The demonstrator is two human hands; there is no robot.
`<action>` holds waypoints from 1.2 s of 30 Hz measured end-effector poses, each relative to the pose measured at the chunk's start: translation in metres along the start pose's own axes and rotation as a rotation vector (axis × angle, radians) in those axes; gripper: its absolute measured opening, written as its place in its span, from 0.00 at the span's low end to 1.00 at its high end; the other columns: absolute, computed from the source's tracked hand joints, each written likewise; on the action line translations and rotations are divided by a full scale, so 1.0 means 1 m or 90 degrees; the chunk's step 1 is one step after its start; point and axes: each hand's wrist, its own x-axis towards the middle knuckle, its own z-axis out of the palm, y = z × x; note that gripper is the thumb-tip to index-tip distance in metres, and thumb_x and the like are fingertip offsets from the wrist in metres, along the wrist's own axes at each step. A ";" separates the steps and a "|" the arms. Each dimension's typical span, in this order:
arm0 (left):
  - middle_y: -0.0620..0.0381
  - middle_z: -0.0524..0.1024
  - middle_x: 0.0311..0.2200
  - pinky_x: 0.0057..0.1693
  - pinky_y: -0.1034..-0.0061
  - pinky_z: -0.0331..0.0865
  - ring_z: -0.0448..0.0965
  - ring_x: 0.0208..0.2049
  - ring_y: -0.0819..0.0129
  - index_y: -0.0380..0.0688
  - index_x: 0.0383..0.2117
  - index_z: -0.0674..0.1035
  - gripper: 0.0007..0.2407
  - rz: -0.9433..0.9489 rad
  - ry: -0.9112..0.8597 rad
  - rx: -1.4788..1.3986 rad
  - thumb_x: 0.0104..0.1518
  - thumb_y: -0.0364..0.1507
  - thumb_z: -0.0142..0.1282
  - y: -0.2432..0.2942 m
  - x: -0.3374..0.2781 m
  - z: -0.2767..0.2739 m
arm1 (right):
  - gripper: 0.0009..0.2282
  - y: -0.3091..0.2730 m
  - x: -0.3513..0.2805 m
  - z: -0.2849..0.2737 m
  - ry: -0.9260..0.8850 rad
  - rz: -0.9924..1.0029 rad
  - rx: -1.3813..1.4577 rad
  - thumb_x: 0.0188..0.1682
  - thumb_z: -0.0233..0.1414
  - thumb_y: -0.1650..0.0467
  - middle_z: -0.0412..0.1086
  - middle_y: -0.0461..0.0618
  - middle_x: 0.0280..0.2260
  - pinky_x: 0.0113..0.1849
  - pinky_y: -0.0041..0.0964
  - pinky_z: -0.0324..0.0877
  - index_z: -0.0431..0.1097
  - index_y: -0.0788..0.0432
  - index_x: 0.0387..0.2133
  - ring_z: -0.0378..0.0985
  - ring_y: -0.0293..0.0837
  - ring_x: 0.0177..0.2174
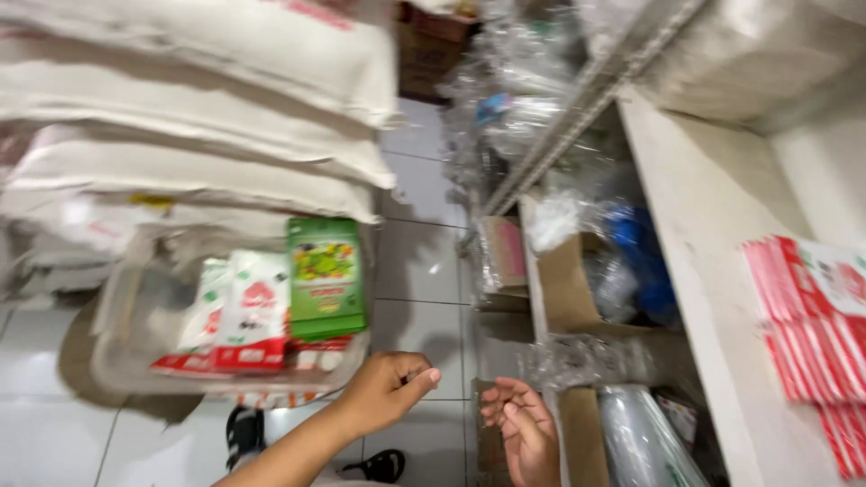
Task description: The person picks up a package of plastic bags from a bin, turns it over, and stacks it on a shelf before repeating the process with a second package.
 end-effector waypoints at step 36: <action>0.52 0.44 0.72 0.68 0.52 0.53 0.48 0.71 0.54 0.43 0.69 0.50 0.32 -0.339 -0.224 0.674 0.61 0.36 0.51 -0.367 0.093 -0.346 | 0.31 0.416 0.162 0.283 -0.046 0.416 -0.603 0.44 0.59 0.64 0.69 0.59 0.55 0.56 0.43 0.66 0.57 0.64 0.60 0.72 0.53 0.54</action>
